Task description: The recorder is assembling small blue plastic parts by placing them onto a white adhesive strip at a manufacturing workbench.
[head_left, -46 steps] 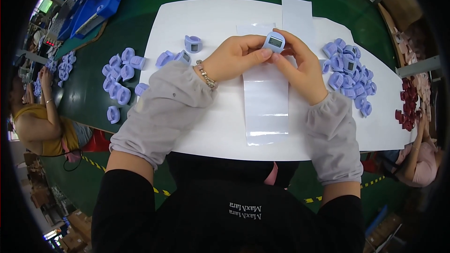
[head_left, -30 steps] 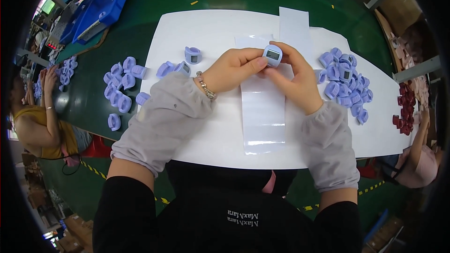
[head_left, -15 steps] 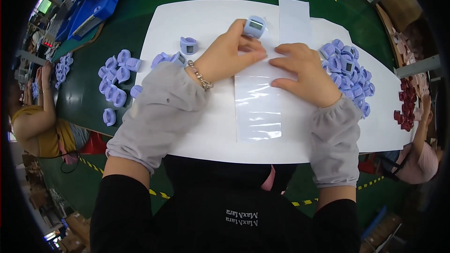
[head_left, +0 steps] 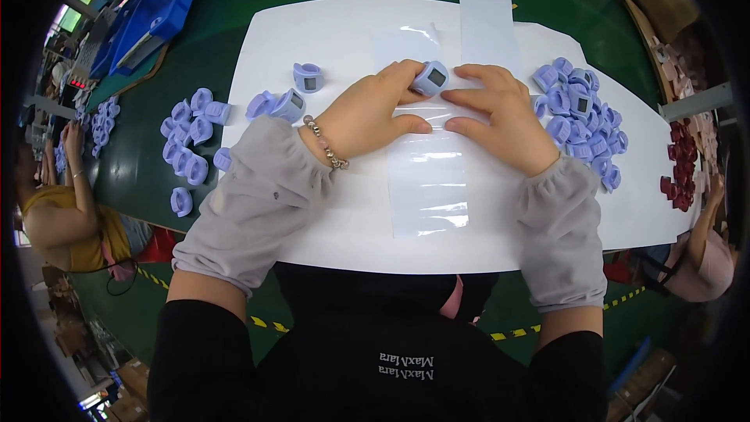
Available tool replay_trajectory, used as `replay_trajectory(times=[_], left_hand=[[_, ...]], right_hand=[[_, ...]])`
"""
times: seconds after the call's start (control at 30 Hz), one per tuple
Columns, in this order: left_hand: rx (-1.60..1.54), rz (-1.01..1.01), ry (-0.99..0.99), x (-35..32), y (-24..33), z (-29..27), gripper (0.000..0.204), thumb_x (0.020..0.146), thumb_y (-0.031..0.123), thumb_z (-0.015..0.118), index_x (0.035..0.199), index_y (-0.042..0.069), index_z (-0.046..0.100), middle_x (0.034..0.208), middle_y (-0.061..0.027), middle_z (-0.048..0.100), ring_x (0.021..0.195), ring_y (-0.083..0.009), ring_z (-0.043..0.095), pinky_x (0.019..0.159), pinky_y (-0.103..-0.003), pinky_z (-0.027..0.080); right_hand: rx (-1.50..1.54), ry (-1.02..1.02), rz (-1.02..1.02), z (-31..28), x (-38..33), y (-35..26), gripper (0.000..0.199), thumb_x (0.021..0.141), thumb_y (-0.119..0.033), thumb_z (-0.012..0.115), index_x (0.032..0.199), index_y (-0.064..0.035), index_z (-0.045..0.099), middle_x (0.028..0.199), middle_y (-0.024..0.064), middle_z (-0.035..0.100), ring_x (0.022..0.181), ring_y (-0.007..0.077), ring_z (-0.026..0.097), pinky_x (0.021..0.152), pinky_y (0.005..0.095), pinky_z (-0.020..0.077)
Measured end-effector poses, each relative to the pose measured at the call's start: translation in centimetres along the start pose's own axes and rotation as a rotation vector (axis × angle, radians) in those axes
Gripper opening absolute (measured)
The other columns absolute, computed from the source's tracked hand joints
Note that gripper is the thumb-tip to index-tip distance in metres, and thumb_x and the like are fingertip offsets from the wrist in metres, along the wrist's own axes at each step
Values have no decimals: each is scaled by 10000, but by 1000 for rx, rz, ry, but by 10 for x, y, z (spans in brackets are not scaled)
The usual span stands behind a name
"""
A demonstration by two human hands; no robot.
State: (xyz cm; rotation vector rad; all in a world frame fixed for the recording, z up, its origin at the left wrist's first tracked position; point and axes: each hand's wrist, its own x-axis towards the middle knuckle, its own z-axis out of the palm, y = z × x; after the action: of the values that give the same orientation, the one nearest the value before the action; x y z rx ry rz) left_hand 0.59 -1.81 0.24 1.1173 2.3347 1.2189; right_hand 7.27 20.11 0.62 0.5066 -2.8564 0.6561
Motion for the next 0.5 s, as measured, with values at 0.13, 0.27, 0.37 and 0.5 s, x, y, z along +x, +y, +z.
replay_trajectory(times=[0.13,0.27,0.37,0.5], left_hand=[[18,85,4,0,-2,2,482,768,110,723,1149,3,448,1097,-184,606,1012,-320,623,829,-341,496],[-27,113,69,1,-7,5,432,794,106,696,1133,-9,453,1017,-151,669,932,-303,652,795,-333,509],[-48,66,93,3,-8,5,423,822,141,676,1125,-50,451,951,-150,693,896,-293,662,791,-321,508],[-100,17,105,5,-6,3,446,845,173,658,1127,-93,440,938,-155,695,893,-287,664,800,-307,503]], right_hand=[[-20,42,-75,1,1,-5,251,726,-159,725,971,-104,720,1163,79,586,1150,274,466,981,409,285],[-53,165,-151,3,4,-10,186,705,-88,716,891,-90,716,1044,47,615,1011,239,526,899,387,341],[-53,210,-173,2,5,-12,163,692,-61,708,855,-78,704,966,28,612,891,224,542,824,372,376],[-153,292,-240,0,7,-19,170,680,-46,709,848,-74,701,918,18,606,822,212,537,786,358,391]])
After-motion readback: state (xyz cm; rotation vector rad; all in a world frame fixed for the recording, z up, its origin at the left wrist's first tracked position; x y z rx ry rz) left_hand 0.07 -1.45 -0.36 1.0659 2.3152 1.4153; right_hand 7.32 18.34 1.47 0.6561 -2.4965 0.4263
